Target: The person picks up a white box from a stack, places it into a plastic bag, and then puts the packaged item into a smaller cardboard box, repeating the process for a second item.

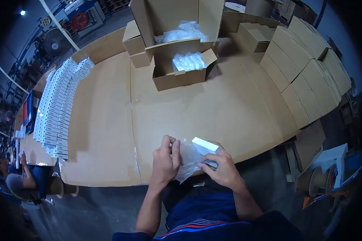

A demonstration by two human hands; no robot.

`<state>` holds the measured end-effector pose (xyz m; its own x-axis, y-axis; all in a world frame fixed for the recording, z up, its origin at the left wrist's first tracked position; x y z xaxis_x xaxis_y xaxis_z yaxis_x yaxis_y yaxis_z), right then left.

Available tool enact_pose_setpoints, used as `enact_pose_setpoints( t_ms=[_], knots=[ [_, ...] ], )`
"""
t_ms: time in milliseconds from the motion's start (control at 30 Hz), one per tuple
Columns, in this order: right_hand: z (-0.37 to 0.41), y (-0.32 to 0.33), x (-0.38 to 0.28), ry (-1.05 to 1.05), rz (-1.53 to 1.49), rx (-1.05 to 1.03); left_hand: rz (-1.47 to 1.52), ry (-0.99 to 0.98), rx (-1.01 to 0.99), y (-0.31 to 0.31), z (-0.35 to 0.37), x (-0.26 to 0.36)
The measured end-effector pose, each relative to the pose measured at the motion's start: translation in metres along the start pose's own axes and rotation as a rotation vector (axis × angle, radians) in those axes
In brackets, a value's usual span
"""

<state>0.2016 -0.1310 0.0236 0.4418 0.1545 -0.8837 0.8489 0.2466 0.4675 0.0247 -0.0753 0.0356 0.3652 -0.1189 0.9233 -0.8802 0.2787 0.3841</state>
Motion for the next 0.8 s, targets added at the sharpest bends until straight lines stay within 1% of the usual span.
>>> enact_pose_setpoints(
  t_ms=[33, 133, 167, 267, 300, 367, 400, 433, 467, 533, 567, 633, 700, 800],
  knots=[
    [0.001, 0.001, -0.004, 0.018, 0.011, -0.001, 0.023, -0.002, 0.007, 0.004, -0.004, -0.004],
    [0.000, 0.001, -0.004, -0.020, -0.019, -0.026, 0.177, -0.017, 0.054, 0.013, -0.015, -0.003],
    [0.000, 0.005, -0.005, -0.013, -0.011, 0.019, 0.270, 0.030, 0.029, 0.017, -0.018, -0.014],
    [0.001, 0.013, -0.005, 0.001, 0.004, 0.151, 0.476, -0.273, 0.380, 0.047, -0.013, -0.019],
    [0.003, 0.016, 0.000, -0.002, 0.005, 0.194, 0.399, -0.238, 0.431, 0.052, -0.006, -0.033],
    [0.005, 0.020, 0.008, 0.003, 0.001, 0.271, 0.644, -0.191, 0.294, 0.026, -0.002, -0.050],
    [0.005, 0.020, 0.014, -0.045, -0.029, 0.266, 0.765, -0.166, 0.224, 0.012, 0.003, -0.060],
    [0.005, 0.019, 0.019, -0.091, -0.059, 0.259, 0.645, -0.072, 0.068, -0.001, 0.005, -0.064],
    [0.004, 0.017, 0.024, -0.139, -0.091, 0.252, 0.780, -0.112, -0.009, -0.017, 0.012, -0.059],
    [0.002, 0.013, 0.027, -0.098, -0.164, 0.266, 0.868, -0.030, -0.049, -0.032, 0.018, -0.053],
    [0.001, 0.011, 0.028, -0.078, -0.198, 0.274, 0.812, -0.029, -0.051, -0.032, 0.018, -0.048],
    [-0.002, 0.013, 0.013, 0.005, -0.083, 0.253, 0.701, -0.032, -0.058, -0.031, 0.013, -0.041],
    [-0.003, 0.012, 0.006, 0.094, -0.018, 0.241, 0.628, -0.095, -0.025, -0.027, 0.012, -0.034],
    [-0.002, 0.009, 0.008, 0.122, -0.089, 0.218, 0.510, -0.146, 0.030, -0.020, 0.016, -0.032]
  ],
)
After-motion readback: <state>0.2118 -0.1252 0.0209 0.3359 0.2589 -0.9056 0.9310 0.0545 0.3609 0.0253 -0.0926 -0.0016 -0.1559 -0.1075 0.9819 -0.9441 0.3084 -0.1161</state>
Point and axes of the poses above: each hand's wrist, its own z-axis away from the middle knuckle, its own y-axis out of the back of the hand, x = y × z, the point moved 9 cm from there along -z, towards the middle knuckle, and after that the axes turned 12 degrees about -x, right-handed, at the moved point
